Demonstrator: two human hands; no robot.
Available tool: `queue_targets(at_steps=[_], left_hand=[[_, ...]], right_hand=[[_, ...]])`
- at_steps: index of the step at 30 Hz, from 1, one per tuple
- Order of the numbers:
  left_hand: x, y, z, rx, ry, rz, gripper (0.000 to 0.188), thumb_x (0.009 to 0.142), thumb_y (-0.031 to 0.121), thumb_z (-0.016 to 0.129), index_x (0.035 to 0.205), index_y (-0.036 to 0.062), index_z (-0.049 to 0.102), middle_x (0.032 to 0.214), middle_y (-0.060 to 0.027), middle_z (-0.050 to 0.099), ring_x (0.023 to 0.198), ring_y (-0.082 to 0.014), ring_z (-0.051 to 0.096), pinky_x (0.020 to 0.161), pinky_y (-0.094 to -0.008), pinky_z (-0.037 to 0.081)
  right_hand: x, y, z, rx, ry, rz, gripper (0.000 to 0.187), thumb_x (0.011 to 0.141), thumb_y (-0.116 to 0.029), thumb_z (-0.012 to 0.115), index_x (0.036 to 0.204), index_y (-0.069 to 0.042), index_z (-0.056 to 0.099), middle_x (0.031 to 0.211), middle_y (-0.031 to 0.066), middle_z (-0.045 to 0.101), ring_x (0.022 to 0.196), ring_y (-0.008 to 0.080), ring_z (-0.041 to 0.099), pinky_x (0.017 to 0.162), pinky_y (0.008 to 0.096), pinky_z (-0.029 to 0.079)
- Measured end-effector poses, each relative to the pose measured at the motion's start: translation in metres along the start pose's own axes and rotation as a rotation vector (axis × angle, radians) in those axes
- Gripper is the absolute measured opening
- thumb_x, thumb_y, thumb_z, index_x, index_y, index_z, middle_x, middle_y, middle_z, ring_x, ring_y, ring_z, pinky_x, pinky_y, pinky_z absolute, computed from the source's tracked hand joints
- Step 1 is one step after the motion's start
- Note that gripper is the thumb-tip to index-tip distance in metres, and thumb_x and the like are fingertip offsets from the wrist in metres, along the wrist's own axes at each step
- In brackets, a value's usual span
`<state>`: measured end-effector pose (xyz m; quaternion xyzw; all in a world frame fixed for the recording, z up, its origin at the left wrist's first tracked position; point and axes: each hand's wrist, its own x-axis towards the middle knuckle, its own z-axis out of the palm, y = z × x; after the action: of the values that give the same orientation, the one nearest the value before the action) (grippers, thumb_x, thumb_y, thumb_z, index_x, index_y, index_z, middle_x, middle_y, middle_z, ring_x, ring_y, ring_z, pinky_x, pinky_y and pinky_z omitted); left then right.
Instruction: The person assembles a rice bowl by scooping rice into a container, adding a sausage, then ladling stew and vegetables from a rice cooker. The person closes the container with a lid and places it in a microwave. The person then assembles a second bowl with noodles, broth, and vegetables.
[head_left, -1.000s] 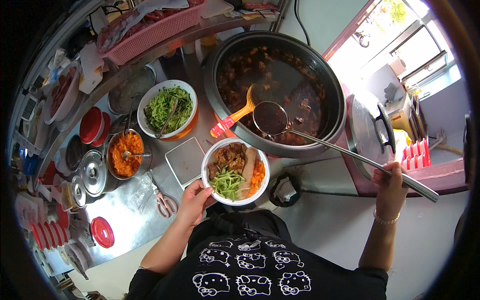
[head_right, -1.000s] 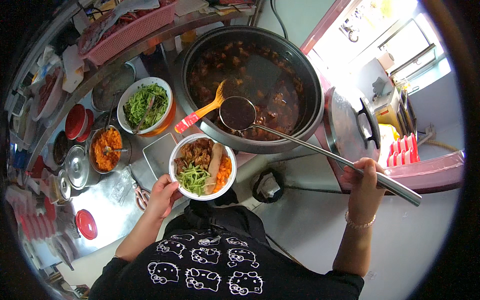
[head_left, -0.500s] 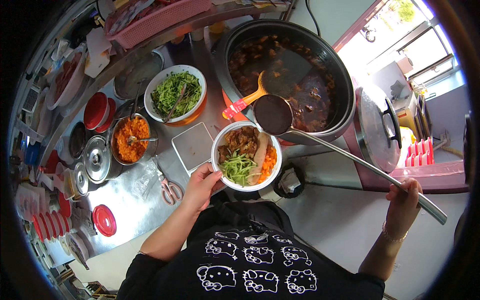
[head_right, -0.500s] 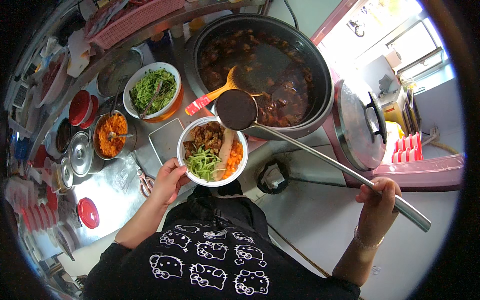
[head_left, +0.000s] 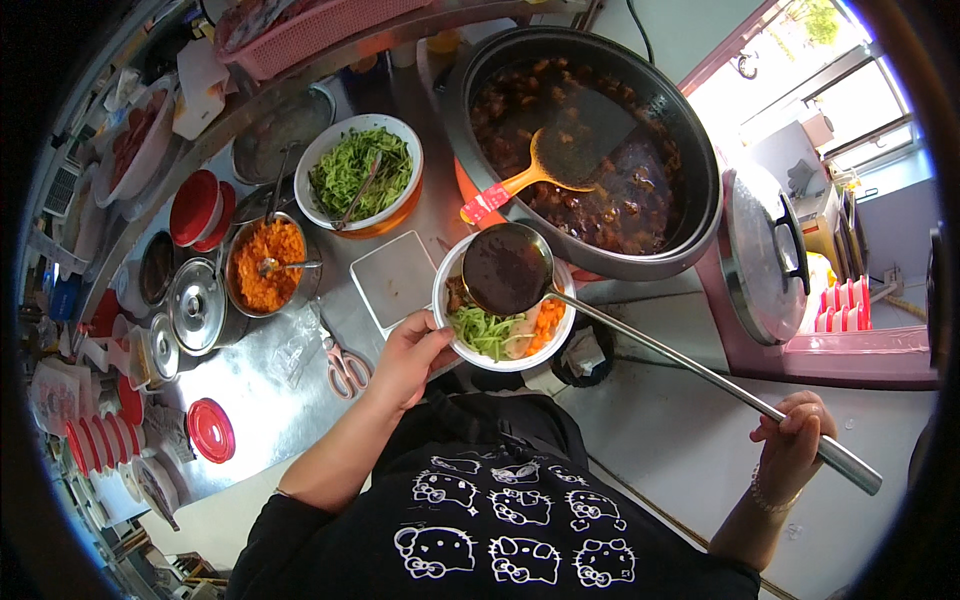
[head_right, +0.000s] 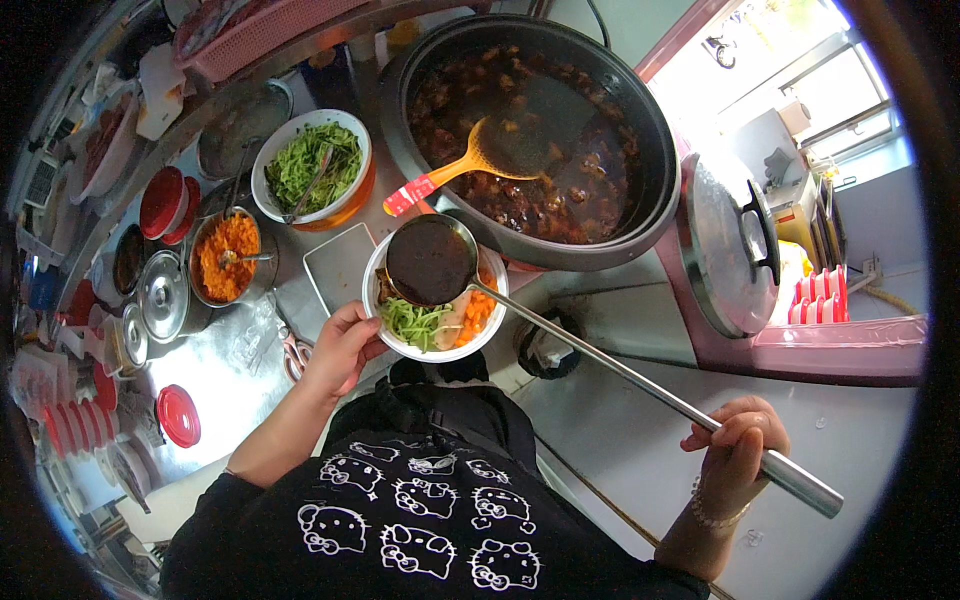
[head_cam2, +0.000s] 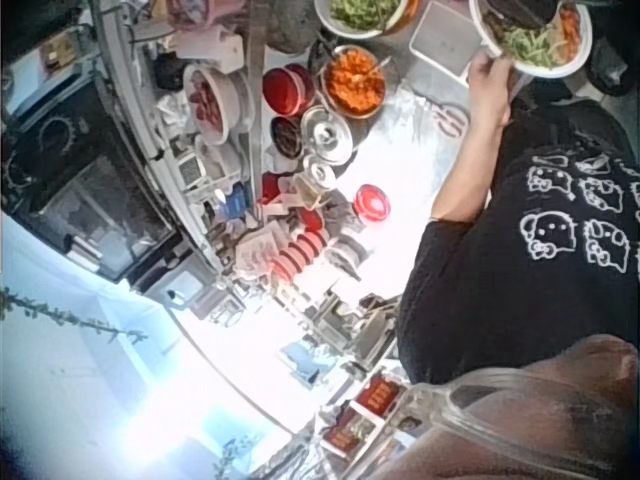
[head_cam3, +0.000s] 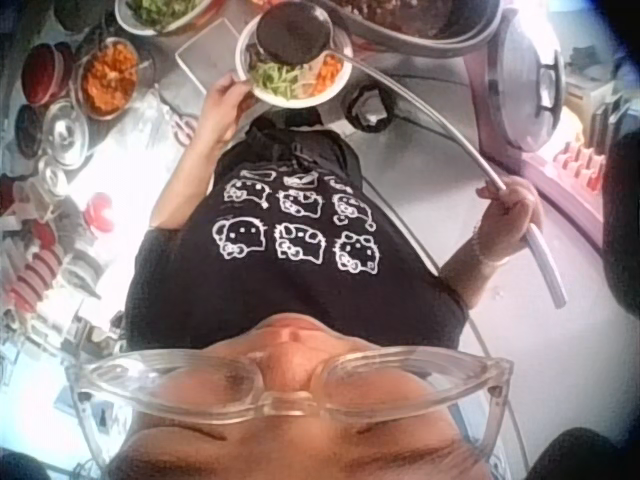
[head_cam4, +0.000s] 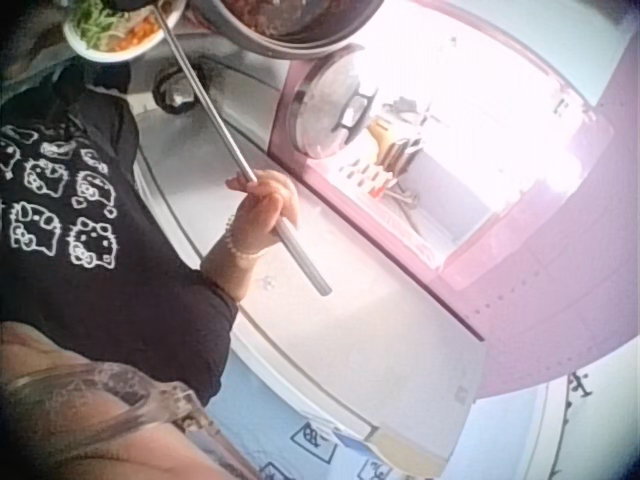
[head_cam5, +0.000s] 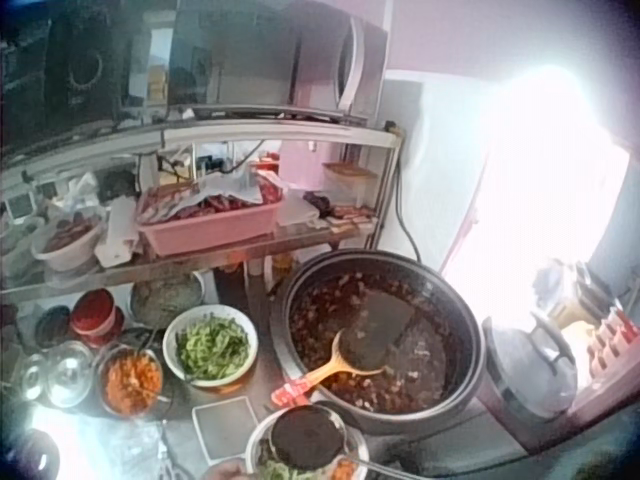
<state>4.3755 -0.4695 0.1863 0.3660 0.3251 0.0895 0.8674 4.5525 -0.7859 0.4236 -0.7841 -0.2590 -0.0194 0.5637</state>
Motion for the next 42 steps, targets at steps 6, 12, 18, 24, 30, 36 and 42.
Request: queue_targets(at_steps=[6, 12, 18, 24, 30, 36, 42], left_hand=[[-0.002, 0.004, -0.005, -0.043, -0.039, -0.018, 0.006, 0.093, 0.008, 0.058, 0.087, 0.0080, 0.058, 0.097, 0.0004, 0.063, 0.091, -0.0121, 0.063, 0.086, -0.0325, 0.055], [-0.007, 0.005, -0.015, -0.043, -0.013, -0.020, 0.007, 0.094, 0.009, 0.058, 0.087, 0.0080, 0.058, 0.098, 0.0003, 0.064, 0.090, -0.0119, 0.063, 0.086, -0.0325, 0.054], [-0.020, 0.001, -0.037, -0.081, 0.018, 0.014, 0.005, 0.093, 0.009, 0.060, 0.089, 0.0093, 0.057, 0.096, 0.0007, 0.064, 0.089, -0.0113, 0.063, 0.082, -0.0304, 0.054], [-0.045, -0.001, -0.066, -0.123, 0.099, 0.064, 0.006, 0.093, 0.008, 0.060, 0.088, 0.0097, 0.056, 0.093, 0.0011, 0.063, 0.087, -0.0104, 0.062, 0.081, -0.0297, 0.054], [-0.075, -0.002, -0.090, -0.161, 0.220, 0.114, 0.008, 0.093, 0.009, 0.060, 0.086, 0.0093, 0.056, 0.093, 0.0009, 0.062, 0.087, -0.0107, 0.062, 0.081, -0.0284, 0.053], [-0.098, -0.001, -0.109, -0.224, 0.279, 0.211, 0.010, 0.093, 0.010, 0.059, 0.084, 0.0093, 0.056, 0.094, 0.0007, 0.064, 0.088, -0.0109, 0.062, 0.082, -0.0301, 0.052], [-0.107, 0.001, -0.122, -0.254, 0.324, 0.250, 0.008, 0.094, 0.011, 0.058, 0.086, 0.0092, 0.057, 0.095, 0.0005, 0.065, 0.090, -0.0115, 0.063, 0.084, -0.0310, 0.052]], right_hand=[[-0.002, -0.003, 0.003, -0.043, -0.101, -0.149, 0.047, 0.096, -0.042, 0.055, 0.067, -0.005, 0.053, 0.066, 0.0122, 0.056, 0.044, 0.0149, 0.059, 0.039, 0.0227, 0.049], [-0.007, -0.009, 0.007, -0.095, -0.153, -0.222, 0.048, 0.096, -0.043, 0.055, 0.065, -0.006, 0.055, 0.065, 0.0094, 0.057, 0.045, 0.0141, 0.060, 0.039, 0.0213, 0.047], [-0.009, -0.007, 0.020, -0.071, -0.245, -0.283, 0.048, 0.096, -0.043, 0.056, 0.065, -0.006, 0.057, 0.068, 0.0100, 0.060, 0.047, 0.0148, 0.062, 0.042, 0.0200, 0.045], [-0.001, -0.003, 0.046, -0.007, -0.347, -0.372, 0.044, 0.096, -0.040, 0.056, 0.069, -0.006, 0.060, 0.069, 0.0101, 0.061, 0.050, 0.0137, 0.061, 0.046, 0.0203, 0.044], [0.017, -0.001, 0.084, -0.018, -0.450, -0.532, 0.044, 0.097, -0.041, 0.054, 0.069, -0.008, 0.059, 0.057, 0.0072, 0.063, 0.049, 0.0118, 0.055, 0.051, 0.0232, 0.042], [0.030, -0.003, 0.114, -0.059, -0.462, -0.657, 0.042, 0.097, -0.039, 0.054, 0.070, -0.007, 0.057, 0.060, 0.0084, 0.063, 0.054, 0.0132, 0.057, 0.050, 0.0232, 0.042], [0.039, -0.006, 0.135, -0.023, -0.505, -0.698, 0.043, 0.096, -0.041, 0.056, 0.070, -0.006, 0.058, 0.063, 0.0091, 0.061, 0.054, 0.0142, 0.056, 0.047, 0.0243, 0.041]])
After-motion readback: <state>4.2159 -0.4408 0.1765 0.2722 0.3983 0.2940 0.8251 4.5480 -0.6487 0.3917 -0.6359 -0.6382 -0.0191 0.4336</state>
